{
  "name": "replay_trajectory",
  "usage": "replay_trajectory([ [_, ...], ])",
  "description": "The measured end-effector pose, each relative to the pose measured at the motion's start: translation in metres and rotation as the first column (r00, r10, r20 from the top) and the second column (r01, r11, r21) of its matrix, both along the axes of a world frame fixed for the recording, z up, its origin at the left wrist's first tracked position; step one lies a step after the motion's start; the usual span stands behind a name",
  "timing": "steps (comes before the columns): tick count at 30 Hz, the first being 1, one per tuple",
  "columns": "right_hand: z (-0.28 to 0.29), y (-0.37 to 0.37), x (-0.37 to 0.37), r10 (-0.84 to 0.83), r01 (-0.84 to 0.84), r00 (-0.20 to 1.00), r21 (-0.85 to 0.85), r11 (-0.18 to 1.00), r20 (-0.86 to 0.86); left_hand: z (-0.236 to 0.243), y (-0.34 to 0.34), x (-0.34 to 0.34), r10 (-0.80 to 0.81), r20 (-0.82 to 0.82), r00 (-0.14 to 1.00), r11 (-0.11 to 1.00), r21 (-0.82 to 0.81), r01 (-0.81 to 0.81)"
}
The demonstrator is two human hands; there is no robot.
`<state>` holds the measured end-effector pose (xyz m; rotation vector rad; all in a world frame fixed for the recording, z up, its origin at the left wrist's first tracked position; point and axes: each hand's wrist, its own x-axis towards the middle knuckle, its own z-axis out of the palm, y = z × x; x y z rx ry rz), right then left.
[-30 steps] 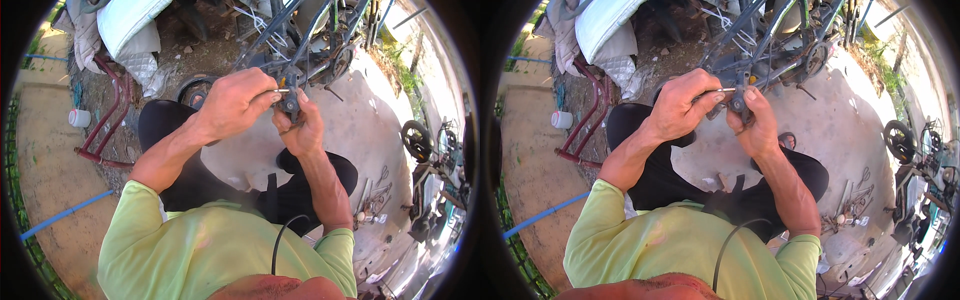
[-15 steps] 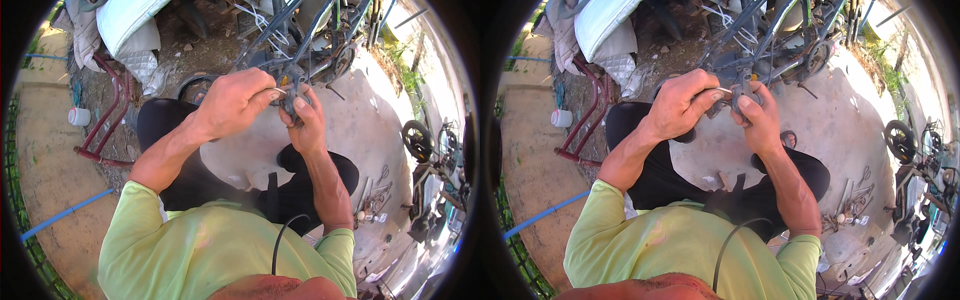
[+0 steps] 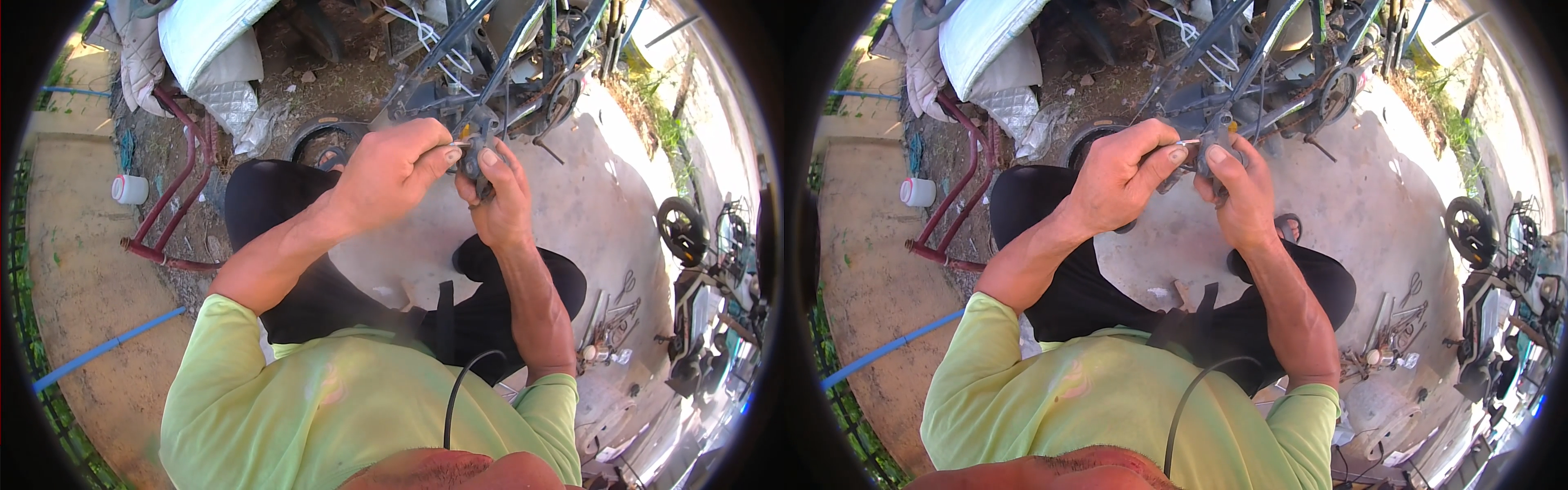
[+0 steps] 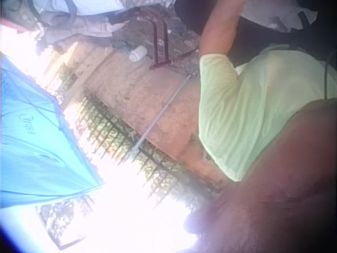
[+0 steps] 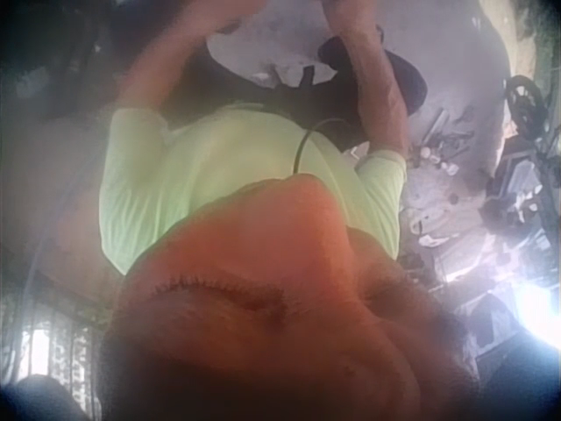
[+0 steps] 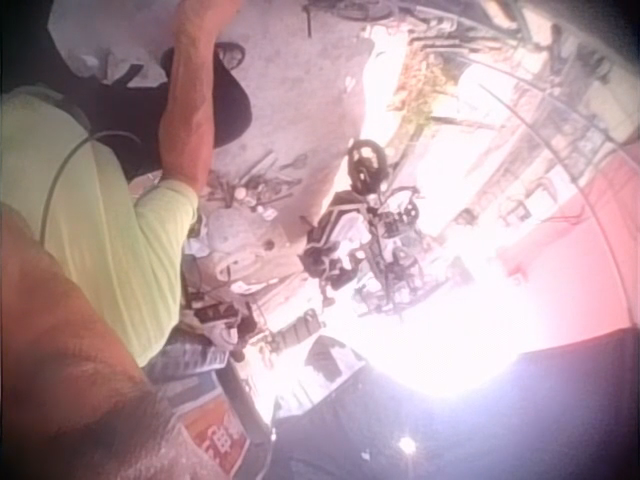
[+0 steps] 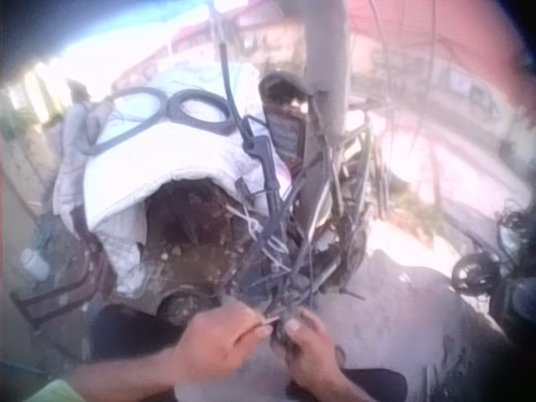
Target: The person cleans and reassembles a mechanical bicycle component by hand using an L-shaped tool and a small stick.
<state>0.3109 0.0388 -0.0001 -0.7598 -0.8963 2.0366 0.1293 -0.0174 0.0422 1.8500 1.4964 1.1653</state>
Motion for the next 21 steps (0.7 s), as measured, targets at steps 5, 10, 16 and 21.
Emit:
replay_trajectory([
  [5,0.007,0.004,-0.002,-0.005,0.004,0.999,-0.024,1.0,-0.047,-0.008,0.008,0.001,0.049,-0.19,0.981,0.956,0.293,0.01],
  [10,0.008,0.001,0.0,-0.101,0.09,0.991,0.128,0.988,0.087,-0.004,0.0,0.009,0.05,-0.061,0.997,0.989,0.139,-0.041],
  [16,0.015,0.009,0.006,0.025,-0.026,0.999,0.039,0.999,0.028,-0.01,0.003,0.013,0.099,-0.036,0.994,0.964,0.251,-0.087],
  [21,0.006,0.008,0.005,-0.054,0.049,0.996,0.065,0.997,0.077,-0.012,0.004,0.016,0.065,0.133,0.989,0.995,0.066,-0.074],
])
